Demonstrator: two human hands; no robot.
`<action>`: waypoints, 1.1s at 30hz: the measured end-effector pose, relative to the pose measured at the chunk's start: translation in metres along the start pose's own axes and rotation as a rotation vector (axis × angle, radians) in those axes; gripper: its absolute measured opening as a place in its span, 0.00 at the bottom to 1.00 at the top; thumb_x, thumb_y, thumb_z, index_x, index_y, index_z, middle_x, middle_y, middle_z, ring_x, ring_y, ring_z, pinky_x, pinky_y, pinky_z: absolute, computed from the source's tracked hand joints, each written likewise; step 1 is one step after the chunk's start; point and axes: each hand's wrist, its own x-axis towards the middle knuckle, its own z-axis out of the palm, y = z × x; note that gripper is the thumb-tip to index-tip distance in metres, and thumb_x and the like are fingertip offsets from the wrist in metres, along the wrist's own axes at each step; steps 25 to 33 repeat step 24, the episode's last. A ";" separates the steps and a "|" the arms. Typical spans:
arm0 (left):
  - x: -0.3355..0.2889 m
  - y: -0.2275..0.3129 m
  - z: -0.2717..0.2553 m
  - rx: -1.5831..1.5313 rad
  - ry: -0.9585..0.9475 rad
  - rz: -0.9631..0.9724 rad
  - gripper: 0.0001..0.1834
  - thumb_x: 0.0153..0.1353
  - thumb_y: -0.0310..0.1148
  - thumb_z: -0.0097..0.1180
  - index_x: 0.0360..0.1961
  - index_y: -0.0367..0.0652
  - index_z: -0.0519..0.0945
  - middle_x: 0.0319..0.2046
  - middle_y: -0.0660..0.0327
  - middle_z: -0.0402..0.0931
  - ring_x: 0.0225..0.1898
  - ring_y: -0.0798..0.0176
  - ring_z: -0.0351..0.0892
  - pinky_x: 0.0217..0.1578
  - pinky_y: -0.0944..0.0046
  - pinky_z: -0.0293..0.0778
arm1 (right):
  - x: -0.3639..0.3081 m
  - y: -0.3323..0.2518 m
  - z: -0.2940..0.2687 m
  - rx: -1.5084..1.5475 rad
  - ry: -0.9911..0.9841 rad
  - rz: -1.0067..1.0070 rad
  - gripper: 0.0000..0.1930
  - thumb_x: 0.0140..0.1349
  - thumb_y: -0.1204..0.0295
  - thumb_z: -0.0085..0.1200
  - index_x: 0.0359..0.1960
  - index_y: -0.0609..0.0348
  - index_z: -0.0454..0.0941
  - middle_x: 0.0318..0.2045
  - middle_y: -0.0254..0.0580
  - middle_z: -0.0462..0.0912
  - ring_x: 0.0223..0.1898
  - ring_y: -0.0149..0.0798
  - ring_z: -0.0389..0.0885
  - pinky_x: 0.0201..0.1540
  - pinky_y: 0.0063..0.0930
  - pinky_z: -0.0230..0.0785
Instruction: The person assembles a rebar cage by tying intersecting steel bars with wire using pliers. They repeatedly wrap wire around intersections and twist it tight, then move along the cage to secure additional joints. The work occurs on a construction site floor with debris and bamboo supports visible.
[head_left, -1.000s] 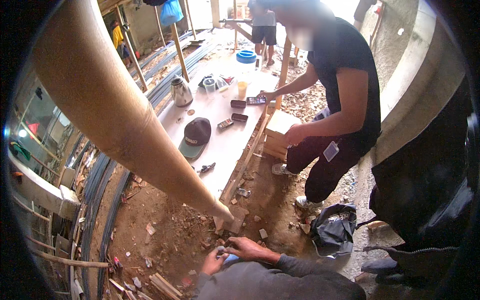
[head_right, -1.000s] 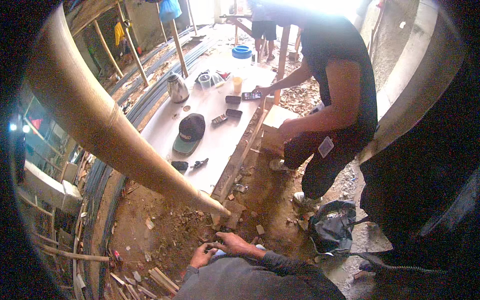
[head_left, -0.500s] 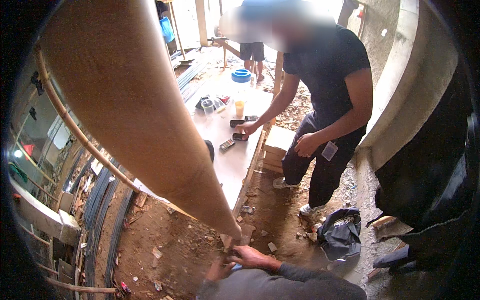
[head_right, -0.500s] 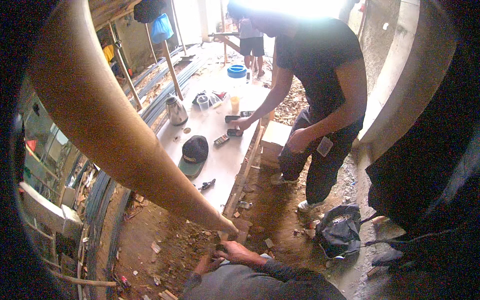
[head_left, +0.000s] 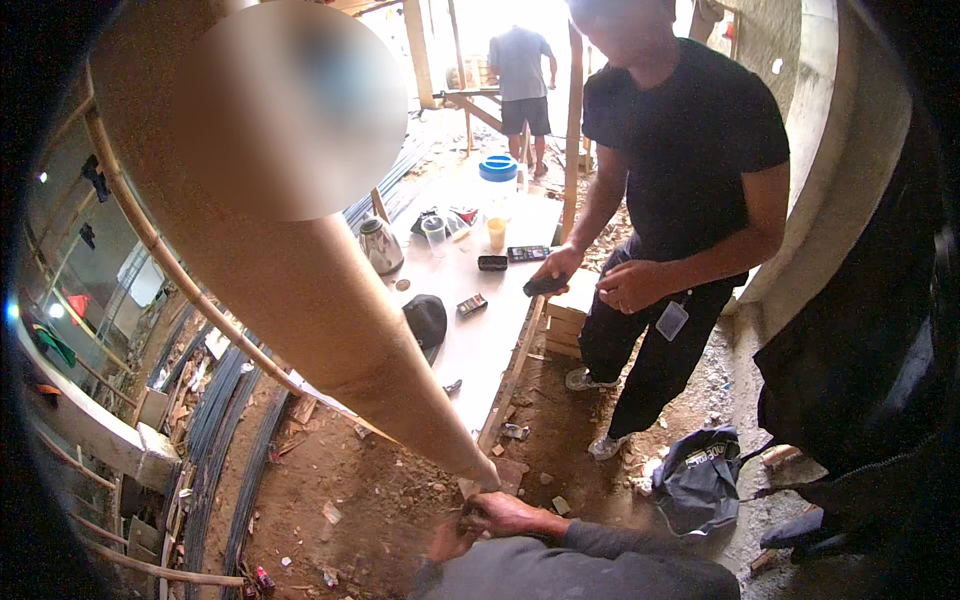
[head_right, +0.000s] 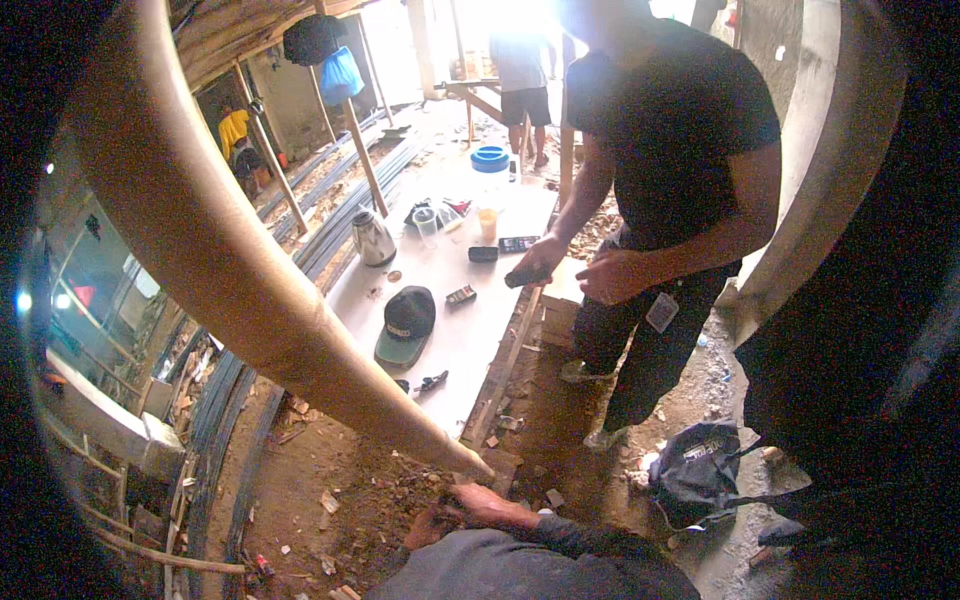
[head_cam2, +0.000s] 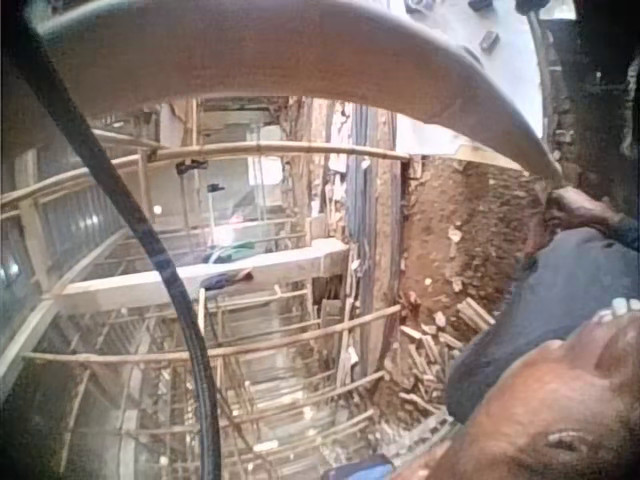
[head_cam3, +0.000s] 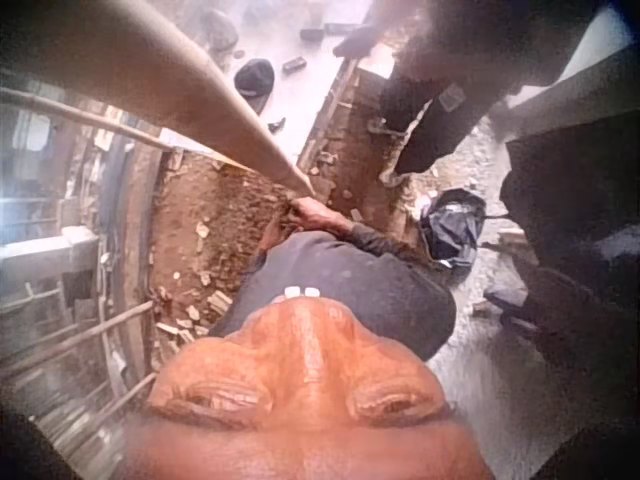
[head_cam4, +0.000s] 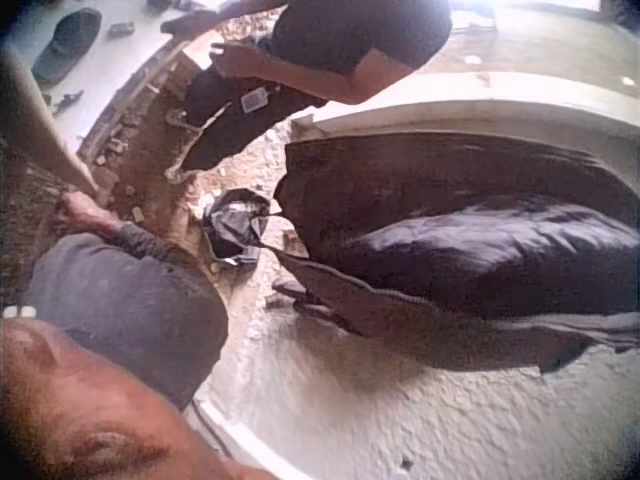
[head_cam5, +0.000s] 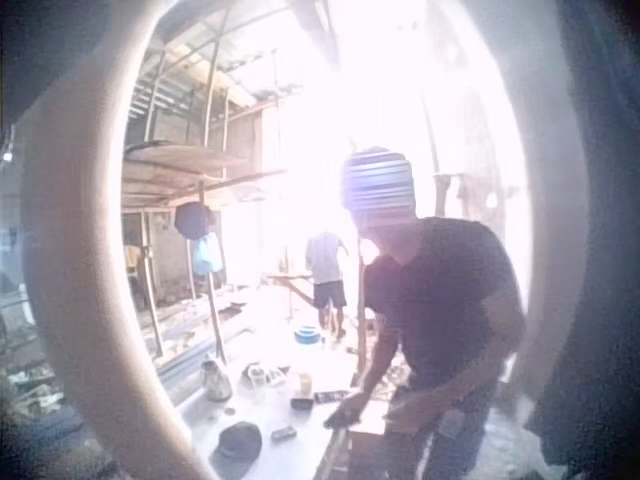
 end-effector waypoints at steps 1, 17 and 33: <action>0.008 0.003 0.012 -0.441 0.036 -0.150 0.24 0.71 0.48 0.64 0.59 0.43 0.84 0.50 0.49 0.88 0.53 0.49 0.88 0.55 0.48 0.80 | -0.001 0.003 0.001 -0.016 -0.020 0.035 0.22 0.74 0.54 0.58 0.56 0.61 0.81 0.49 0.61 0.87 0.53 0.65 0.85 0.56 0.54 0.77; 0.012 0.086 0.051 -0.044 0.096 -0.276 0.15 0.67 0.32 0.70 0.52 0.38 0.84 0.49 0.51 0.88 0.51 0.56 0.88 0.51 0.53 0.81 | -0.036 0.025 -0.024 0.031 -0.039 0.046 0.28 0.73 0.49 0.60 0.60 0.63 0.78 0.55 0.63 0.84 0.57 0.64 0.83 0.57 0.54 0.76; 0.019 0.089 0.055 0.015 0.066 -0.226 0.16 0.64 0.31 0.71 0.51 0.38 0.84 0.49 0.51 0.88 0.51 0.47 0.88 0.52 0.51 0.81 | -0.042 0.038 -0.023 -0.016 0.004 0.062 0.31 0.75 0.44 0.56 0.59 0.63 0.77 0.54 0.66 0.84 0.57 0.66 0.83 0.58 0.57 0.75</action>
